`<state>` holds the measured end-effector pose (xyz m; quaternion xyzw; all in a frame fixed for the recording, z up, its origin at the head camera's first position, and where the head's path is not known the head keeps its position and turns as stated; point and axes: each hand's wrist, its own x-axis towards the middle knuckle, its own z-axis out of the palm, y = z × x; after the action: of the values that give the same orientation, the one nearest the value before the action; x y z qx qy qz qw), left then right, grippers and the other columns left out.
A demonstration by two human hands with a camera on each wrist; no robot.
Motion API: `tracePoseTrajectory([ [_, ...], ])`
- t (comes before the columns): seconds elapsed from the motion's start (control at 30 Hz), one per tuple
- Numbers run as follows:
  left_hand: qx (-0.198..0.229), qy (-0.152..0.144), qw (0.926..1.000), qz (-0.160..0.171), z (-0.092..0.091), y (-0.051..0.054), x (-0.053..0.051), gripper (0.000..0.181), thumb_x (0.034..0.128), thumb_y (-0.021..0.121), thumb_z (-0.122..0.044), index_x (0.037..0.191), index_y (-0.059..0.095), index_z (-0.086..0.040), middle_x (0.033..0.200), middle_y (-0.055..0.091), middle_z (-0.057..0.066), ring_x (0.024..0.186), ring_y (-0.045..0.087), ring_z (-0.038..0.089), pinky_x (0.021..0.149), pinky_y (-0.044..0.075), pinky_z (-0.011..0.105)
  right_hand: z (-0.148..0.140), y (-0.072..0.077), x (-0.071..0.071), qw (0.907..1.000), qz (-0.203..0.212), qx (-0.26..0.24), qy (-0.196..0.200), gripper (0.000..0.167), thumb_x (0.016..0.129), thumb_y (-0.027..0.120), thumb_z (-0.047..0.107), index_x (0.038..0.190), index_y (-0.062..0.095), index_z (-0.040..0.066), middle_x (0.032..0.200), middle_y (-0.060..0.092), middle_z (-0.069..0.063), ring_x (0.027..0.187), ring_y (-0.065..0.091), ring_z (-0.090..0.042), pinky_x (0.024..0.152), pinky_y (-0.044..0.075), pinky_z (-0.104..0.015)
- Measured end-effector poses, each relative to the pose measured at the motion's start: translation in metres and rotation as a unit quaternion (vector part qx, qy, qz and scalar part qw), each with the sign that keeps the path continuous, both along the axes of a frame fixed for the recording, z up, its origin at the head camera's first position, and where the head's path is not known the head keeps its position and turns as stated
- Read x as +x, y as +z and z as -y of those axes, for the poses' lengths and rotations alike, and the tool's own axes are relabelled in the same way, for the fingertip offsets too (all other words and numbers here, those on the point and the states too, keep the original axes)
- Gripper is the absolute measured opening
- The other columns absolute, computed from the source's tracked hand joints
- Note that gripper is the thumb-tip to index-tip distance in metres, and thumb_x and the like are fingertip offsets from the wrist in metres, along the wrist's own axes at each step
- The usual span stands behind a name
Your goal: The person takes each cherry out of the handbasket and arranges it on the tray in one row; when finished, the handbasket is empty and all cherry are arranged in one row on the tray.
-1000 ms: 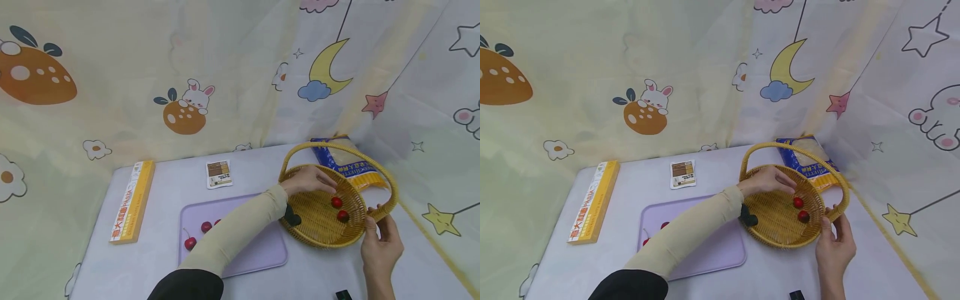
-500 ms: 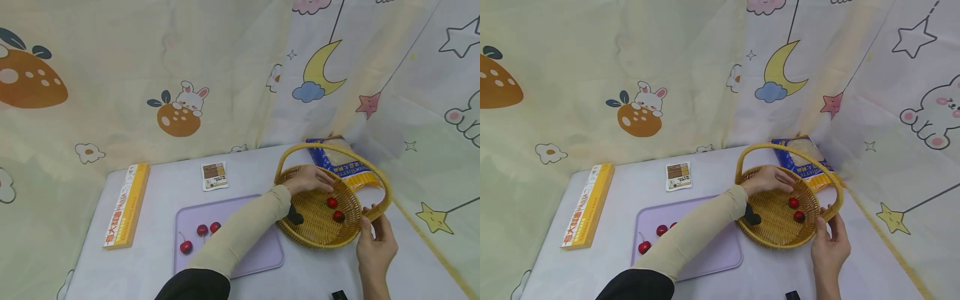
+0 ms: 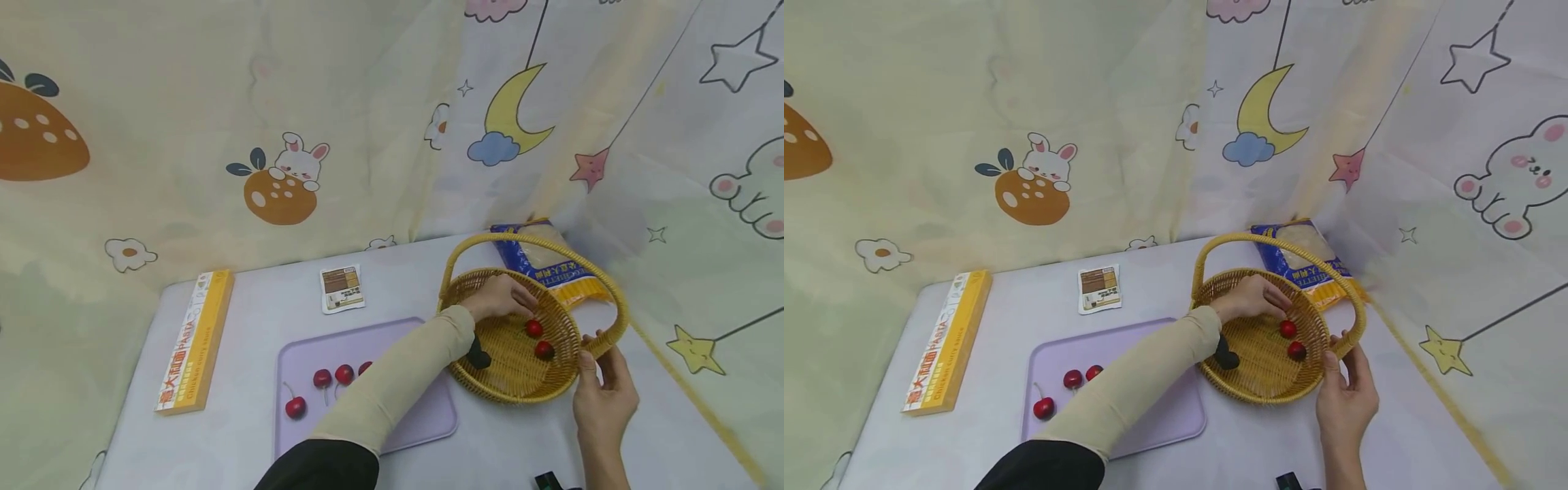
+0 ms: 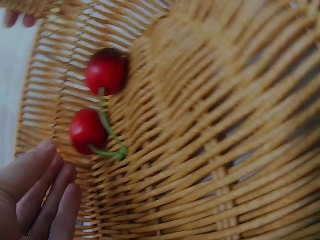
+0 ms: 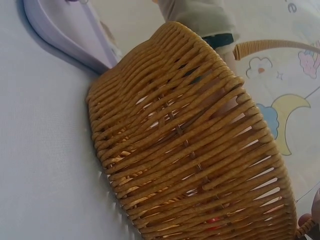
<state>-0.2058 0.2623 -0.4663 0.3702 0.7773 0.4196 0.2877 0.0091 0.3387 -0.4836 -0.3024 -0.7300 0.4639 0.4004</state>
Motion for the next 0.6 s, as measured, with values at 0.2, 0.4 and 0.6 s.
tracePoseTrajectory([
  [0.2,-0.025,-0.028,0.9990,-0.024,-0.001,-0.004,0.005,0.025,0.0889,0.084,-0.011,0.113,0.082,-0.016,0.105,0.081,-0.006,0.083,0.068,-0.004,0.070,0.053,0.012,0.004,-0.004,0.000,0.9999,0.005,-0.009,0.007,0.044,0.105,0.062,0.015,0.148,0.059,0.020,0.136,0.069,-0.005,0.127,0.060,-0.004,0.102,0.047,-0.010],
  [0.4,-0.033,-0.073,0.9949,-0.062,-0.007,-0.005,0.010,0.032,0.0863,0.087,-0.017,0.118,0.081,-0.016,0.108,0.080,-0.007,0.082,0.065,-0.009,0.073,0.052,0.008,0.003,-0.003,0.001,0.9999,-0.004,0.011,0.004,0.043,0.104,0.064,0.014,0.146,0.061,0.019,0.133,0.070,-0.006,0.126,0.061,-0.004,0.102,0.048,-0.011],
  [0.6,-0.043,-0.112,0.9891,-0.085,-0.013,-0.006,0.012,0.034,0.0862,0.087,-0.016,0.120,0.080,-0.020,0.107,0.080,-0.012,0.086,0.065,-0.011,0.078,0.049,0.005,-0.001,-0.002,0.001,0.9994,-0.015,0.028,0.010,0.043,0.103,0.064,0.011,0.146,0.061,0.017,0.133,0.071,-0.008,0.126,0.062,-0.005,0.099,0.049,-0.010],
])
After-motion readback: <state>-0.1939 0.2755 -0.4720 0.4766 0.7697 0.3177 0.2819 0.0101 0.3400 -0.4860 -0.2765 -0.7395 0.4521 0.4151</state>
